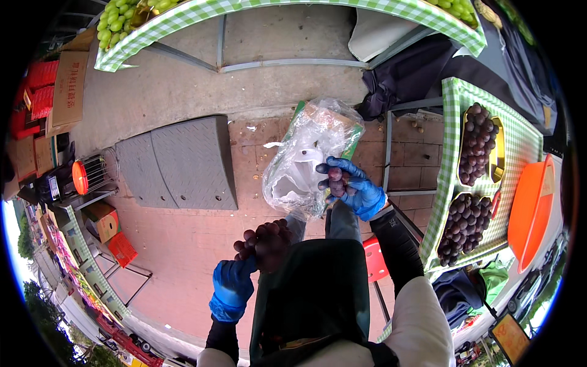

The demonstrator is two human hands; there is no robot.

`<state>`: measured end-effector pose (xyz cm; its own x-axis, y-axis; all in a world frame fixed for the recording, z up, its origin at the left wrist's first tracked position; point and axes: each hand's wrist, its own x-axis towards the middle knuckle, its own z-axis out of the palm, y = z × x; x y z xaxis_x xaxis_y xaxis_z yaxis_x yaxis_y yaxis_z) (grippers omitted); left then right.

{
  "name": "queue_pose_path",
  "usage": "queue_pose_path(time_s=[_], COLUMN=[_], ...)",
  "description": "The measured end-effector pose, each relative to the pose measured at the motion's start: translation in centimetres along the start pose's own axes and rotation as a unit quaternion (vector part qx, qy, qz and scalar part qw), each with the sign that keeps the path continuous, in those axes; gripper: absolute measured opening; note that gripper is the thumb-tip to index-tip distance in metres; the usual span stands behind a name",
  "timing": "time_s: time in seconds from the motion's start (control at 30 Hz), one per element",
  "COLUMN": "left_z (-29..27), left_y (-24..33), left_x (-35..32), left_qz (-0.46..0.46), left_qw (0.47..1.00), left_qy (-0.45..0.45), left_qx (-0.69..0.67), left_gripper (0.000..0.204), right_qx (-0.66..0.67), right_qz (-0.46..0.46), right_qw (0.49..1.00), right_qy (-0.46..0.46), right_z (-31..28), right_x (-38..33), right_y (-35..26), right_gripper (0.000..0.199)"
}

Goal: The person uses shears to trim stems and remove loose grapes from bunches of purple grapes. They place the trimmed grapes into gold-colored trays on a table covered with a checkered cloth.

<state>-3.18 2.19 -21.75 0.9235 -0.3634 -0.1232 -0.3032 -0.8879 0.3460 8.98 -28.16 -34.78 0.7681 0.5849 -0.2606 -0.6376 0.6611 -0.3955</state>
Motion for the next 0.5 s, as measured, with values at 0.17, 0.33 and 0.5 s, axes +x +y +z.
queue_pose_path(time_s=[0.17, 0.33, 0.5], left_z=[-5.3, -8.9, -11.2], left_y=[1.5, 1.9, 2.0], left_x=[-1.2, -2.2, -2.1], left_qz=[0.041, 0.087, 0.130], left_qw=[0.998, 0.989, 0.977], left_qy=[0.049, 0.112, 0.162], left_qx=[0.014, 0.035, 0.047], left_gripper=[0.036, 0.034, 0.033], right_qx=[0.188, 0.244, 0.245], right_qz=[-0.090, -0.166, -0.242], right_qw=[0.977, 0.954, 0.937], right_qy=[-0.049, -0.051, -0.054], right_z=[11.1, 19.6, 24.9], right_x=[-3.9, -7.5, -10.7], right_y=[-2.0, -3.1, -3.1], right_gripper=[0.070, 0.071, 0.073])
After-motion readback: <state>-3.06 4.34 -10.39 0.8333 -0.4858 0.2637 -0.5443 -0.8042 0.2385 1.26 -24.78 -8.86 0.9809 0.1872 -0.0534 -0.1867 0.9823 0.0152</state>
